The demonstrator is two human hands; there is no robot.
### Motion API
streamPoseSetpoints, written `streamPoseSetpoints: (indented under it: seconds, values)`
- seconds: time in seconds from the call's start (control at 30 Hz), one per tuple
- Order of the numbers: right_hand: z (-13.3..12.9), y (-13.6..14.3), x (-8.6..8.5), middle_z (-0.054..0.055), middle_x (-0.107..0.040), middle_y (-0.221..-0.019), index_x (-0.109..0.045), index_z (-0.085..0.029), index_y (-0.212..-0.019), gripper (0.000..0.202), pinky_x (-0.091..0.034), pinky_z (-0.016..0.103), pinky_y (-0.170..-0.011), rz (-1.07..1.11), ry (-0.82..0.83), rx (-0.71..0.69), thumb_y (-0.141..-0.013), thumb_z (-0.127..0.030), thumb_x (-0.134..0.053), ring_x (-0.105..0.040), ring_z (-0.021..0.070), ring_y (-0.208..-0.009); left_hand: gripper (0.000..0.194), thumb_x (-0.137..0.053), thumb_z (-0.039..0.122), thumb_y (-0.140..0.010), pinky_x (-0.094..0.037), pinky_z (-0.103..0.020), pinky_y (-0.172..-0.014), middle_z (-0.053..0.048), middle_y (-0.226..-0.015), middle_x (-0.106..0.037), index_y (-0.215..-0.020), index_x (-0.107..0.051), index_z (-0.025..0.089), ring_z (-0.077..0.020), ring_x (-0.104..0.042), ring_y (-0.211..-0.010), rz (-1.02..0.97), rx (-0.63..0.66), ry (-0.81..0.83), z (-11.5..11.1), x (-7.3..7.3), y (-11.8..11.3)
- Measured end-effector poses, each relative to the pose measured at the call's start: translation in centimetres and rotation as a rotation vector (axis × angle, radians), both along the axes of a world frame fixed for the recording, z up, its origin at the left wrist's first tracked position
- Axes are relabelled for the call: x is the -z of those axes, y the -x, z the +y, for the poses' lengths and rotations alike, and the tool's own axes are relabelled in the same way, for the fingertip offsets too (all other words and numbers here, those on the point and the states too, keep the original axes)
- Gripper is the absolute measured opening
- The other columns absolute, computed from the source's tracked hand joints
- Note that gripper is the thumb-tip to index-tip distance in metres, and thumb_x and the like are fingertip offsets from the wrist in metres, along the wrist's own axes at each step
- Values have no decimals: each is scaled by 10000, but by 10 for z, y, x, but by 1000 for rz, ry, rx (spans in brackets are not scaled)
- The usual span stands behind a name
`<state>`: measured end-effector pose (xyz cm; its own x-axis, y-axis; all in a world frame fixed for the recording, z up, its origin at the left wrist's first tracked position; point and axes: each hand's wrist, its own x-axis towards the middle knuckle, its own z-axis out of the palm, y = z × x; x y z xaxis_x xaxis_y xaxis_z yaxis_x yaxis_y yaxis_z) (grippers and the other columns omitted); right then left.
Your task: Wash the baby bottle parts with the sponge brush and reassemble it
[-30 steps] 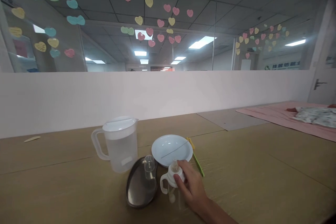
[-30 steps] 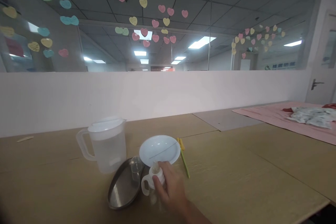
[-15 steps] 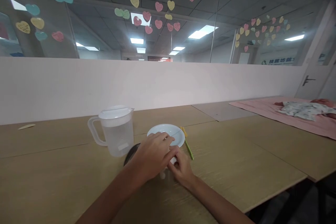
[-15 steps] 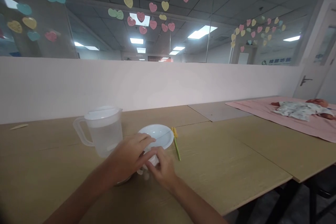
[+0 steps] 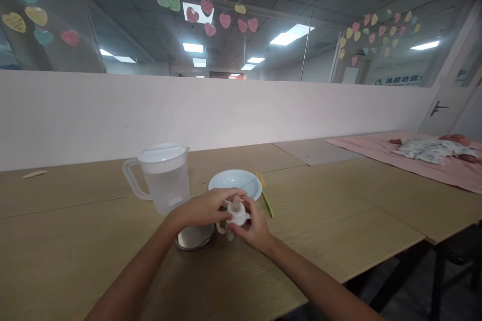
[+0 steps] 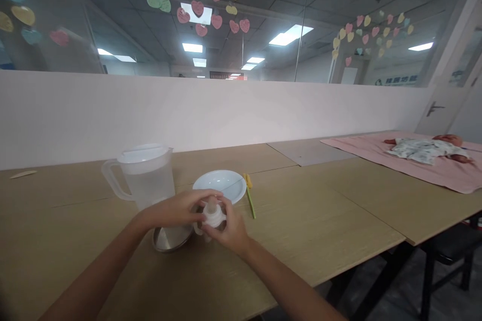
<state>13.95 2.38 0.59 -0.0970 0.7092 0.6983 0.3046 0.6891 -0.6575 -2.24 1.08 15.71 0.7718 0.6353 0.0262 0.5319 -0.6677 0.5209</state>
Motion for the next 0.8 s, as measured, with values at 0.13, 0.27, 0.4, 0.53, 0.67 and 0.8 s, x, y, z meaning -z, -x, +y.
streamPoseSetpoints:
  seconds: [0.13, 0.27, 0.4, 0.53, 0.67, 0.8]
  values:
    - [0, 1, 1, 71, -610, -1027, -346, -216, -1234, 685, -491, 265, -616, -8, 29, 7, -676, -391, -703, -608, 195, -841, 523, -444, 445, -823, -419, -294, -854, -53, -1219, -544, -1300, -410, 235, -223, -512, -1079, -6, -139, -59, 1, 5, -5]
    - [1, 1, 2, 61, -624, -954, -341, -208, -1230, 691, -467, 251, -559, -16, 53, 42, -672, -401, -699, -602, 183, -765, 509, -473, 432, -783, -436, -303, -792, -59, -1102, -597, -1246, -477, 220, -243, -544, -1005, 80, -237, -191, -2, 8, -12]
    - [2, 1, 3, 67, -624, -983, -337, -209, -1231, 681, -483, 257, -603, 13, 61, -3, -681, -392, -695, -609, 189, -811, 548, -466, 353, -783, -442, -270, -764, -37, -1145, -584, -1315, -391, 246, -205, -564, -971, 75, -151, -83, -1, 4, -8]
    - [2, 2, 2, 81, -610, -1053, -332, -212, -1237, 669, -497, 274, -674, 49, 27, -33, -692, -358, -693, -610, 197, -881, 605, -461, 295, -772, -447, -256, -737, -30, -1176, -563, -1357, -307, 265, -185, -584, -943, 69, -86, -34, -2, 1, -4]
    - [2, 4, 2, 66, -623, -983, -346, -210, -1216, 656, -501, 270, -651, 63, 34, -3, -677, -335, -699, -617, 195, -845, 681, -510, 383, -750, -450, -273, -725, -50, -1148, -576, -1377, -279, 252, -216, -586, -962, 101, -188, -76, -6, 3, -7]
    - [5, 6, 6, 43, -619, -889, -350, -204, -1177, 663, -479, 233, -554, 114, 86, 5, -641, -330, -719, -615, 177, -762, 638, -533, 363, -731, -446, -286, -750, -61, -1110, -592, -1331, -373, 218, -226, -569, -979, 88, -211, -106, -4, 4, -10]
